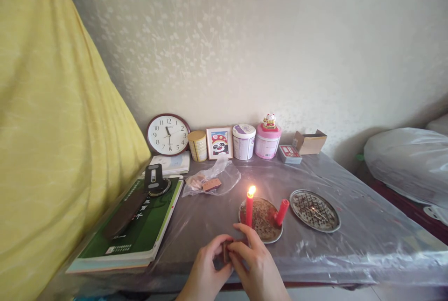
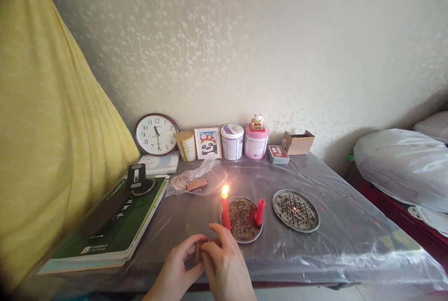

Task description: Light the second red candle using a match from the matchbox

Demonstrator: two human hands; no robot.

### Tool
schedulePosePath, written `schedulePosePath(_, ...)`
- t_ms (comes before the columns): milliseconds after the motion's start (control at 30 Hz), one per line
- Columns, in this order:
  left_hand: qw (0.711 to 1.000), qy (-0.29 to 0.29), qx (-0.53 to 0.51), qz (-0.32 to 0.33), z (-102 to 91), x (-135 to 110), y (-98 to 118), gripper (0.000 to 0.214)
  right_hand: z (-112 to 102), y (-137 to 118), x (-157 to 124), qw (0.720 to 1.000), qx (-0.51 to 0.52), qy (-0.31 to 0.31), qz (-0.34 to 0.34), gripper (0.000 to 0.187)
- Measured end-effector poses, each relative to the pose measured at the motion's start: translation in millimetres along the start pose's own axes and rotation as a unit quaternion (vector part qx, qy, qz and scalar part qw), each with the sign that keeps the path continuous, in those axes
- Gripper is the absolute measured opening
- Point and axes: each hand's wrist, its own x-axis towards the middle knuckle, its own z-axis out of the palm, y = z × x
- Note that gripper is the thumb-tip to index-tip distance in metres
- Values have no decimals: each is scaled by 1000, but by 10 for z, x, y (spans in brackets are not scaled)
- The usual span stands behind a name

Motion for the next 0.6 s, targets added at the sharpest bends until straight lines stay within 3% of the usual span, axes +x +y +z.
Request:
schedulePosePath(400,1000,7,27,14,24,1,-22,33,-37,-56,16,999,-26,-29,32,18)
schedulePosePath(600,999,-20,17,27,34,-12,-74,34,-33,-49,21,998,-24,-46,40,17)
